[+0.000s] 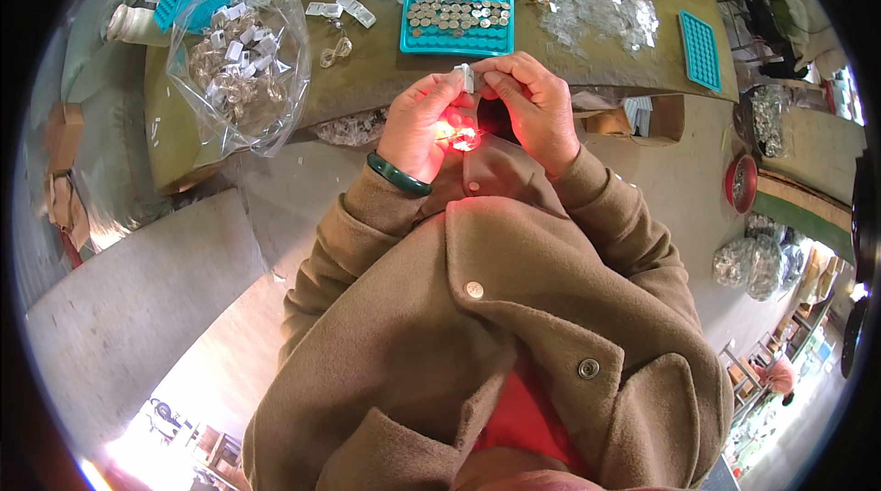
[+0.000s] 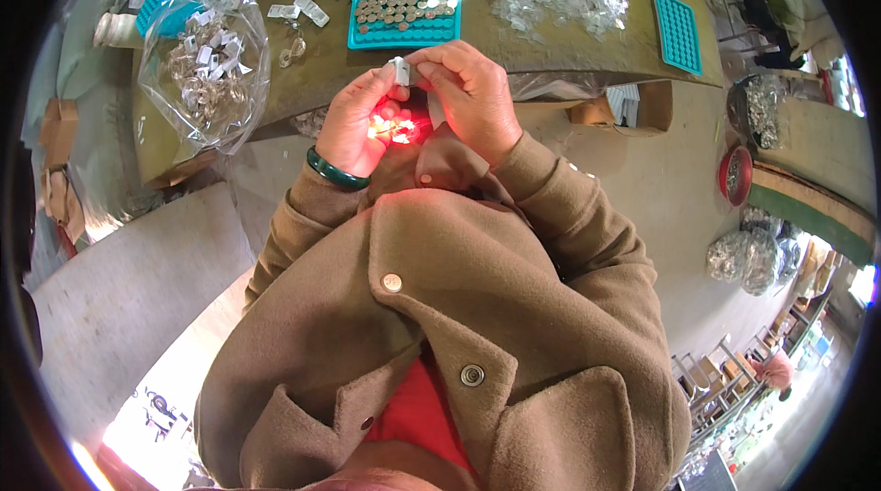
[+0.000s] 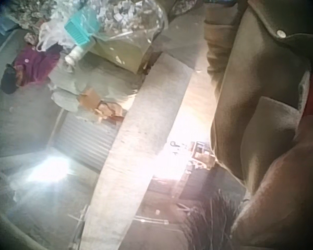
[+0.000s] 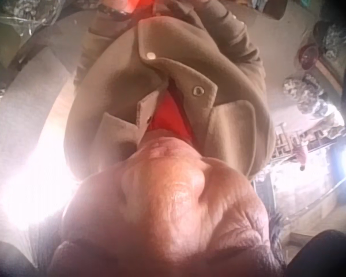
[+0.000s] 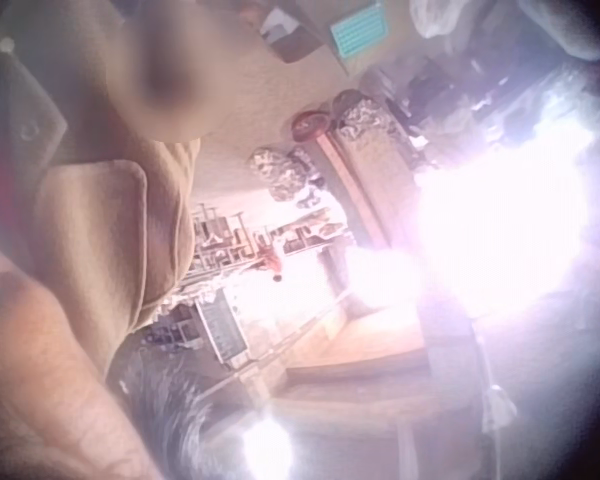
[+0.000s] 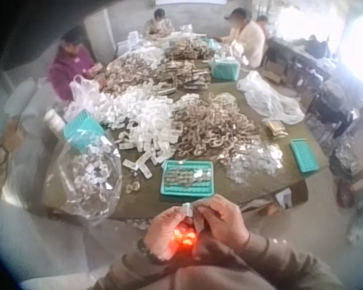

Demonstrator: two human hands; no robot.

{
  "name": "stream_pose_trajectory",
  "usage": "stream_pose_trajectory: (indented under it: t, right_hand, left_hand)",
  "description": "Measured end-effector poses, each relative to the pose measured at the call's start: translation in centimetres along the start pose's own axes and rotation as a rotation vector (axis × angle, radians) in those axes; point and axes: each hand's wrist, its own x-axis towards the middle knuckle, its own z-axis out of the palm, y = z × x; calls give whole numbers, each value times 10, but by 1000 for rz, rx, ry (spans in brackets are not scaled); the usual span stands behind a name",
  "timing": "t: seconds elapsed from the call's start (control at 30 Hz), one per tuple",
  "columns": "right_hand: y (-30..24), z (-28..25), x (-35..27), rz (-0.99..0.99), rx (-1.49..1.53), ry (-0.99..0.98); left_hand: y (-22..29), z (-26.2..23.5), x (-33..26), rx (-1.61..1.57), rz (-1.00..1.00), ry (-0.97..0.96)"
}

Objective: The person repeatedly picks small metal key rings and white plastic tags from a table, attaches each ring to a tag, and places the assembled unit into a blue tray. The person uses a small red light to illuminate the tag during assembly.

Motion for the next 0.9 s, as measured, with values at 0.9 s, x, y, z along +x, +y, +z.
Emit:
stream_pose_trajectory:
  t: [0.9]
  right_hand:
    - [-8,-21,22,156,35,-238]
  left_hand:
    - [6,4,8,-18,-103,70]
